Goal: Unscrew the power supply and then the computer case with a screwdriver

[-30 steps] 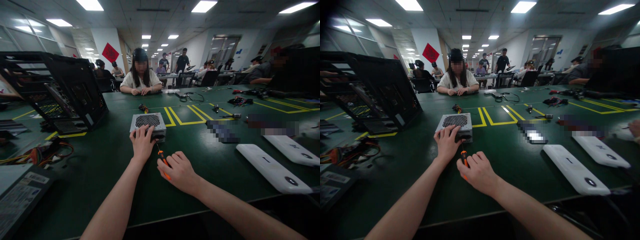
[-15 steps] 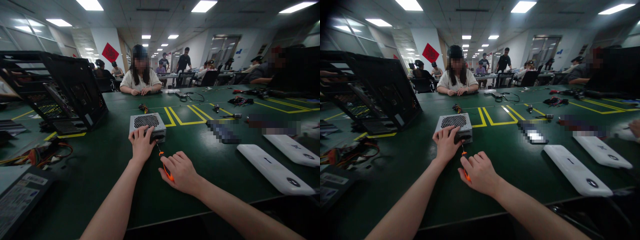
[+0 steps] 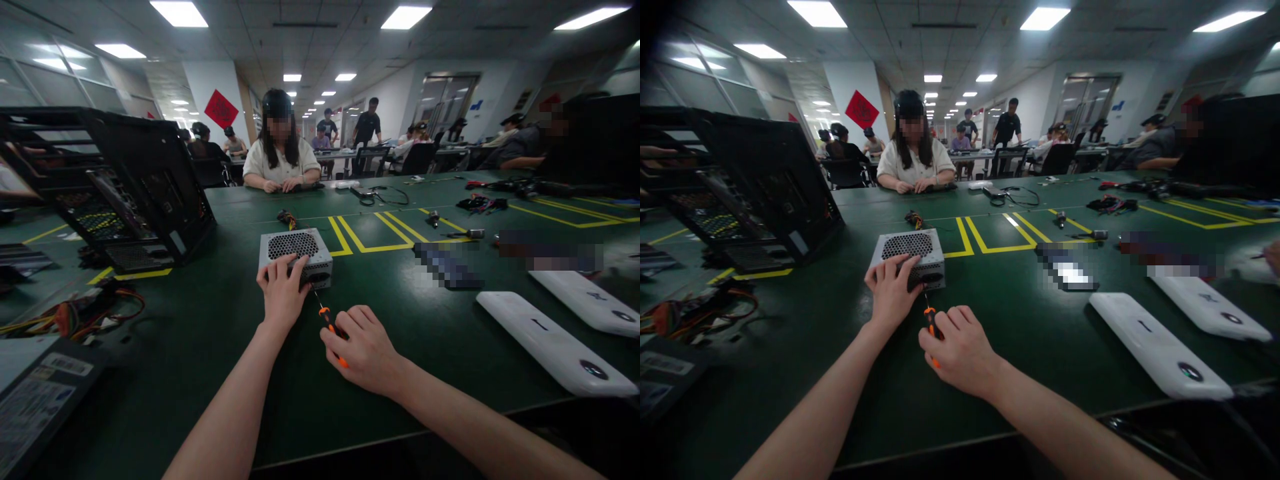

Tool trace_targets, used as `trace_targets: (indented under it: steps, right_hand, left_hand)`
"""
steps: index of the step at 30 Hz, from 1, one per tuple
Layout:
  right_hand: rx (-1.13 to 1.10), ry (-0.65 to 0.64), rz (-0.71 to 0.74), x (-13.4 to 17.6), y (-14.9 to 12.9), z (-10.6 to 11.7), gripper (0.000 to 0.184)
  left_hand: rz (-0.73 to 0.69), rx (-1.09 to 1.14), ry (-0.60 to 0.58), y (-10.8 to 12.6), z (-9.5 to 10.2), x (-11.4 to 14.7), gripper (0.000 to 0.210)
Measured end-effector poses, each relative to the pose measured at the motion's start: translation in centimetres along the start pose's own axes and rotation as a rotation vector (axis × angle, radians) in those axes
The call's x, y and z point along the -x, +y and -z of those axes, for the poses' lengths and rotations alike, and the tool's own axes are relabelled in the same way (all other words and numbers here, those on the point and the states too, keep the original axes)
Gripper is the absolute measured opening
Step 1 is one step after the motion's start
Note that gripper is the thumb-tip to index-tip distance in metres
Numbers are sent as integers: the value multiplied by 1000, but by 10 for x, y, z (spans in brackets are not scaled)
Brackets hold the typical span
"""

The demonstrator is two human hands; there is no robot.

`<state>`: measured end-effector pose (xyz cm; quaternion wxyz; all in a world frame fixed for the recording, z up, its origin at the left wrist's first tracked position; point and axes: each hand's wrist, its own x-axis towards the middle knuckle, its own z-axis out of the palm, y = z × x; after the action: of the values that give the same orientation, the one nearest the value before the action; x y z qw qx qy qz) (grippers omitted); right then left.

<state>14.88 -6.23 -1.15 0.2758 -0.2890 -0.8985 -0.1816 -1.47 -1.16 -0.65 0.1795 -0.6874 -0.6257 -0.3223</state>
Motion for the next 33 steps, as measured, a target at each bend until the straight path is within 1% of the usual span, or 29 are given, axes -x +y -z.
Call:
trace_targets:
  steps: [6, 9, 14, 19, 25, 29, 33]
  right_hand:
    - [13, 29, -30, 1, 2, -2, 18]
    - [-4, 41, -22, 2, 3, -2, 16]
    - [35, 24, 11, 3, 2, -1, 13]
    - [68, -21, 56, 1, 0, 0, 12]
    - [49, -4, 26, -1, -4, 0, 13]
    - [18, -2, -17, 0, -4, -1, 20]
    - [29, -9, 3, 2, -3, -3, 19]
  left_hand:
    - [-25, -6, 12, 0, -1, 2, 47]
    - [-29, -11, 12, -1, 0, 2, 48]
    - [-18, -18, 3, 0, 0, 2, 48]
    - [-20, -35, 14, 4, -1, 1, 50]
    - [-1, -65, 35, 8, -5, 2, 46]
    - [-7, -60, 38, 6, -6, 2, 45]
    - [0, -47, 37, 6, -5, 2, 46]
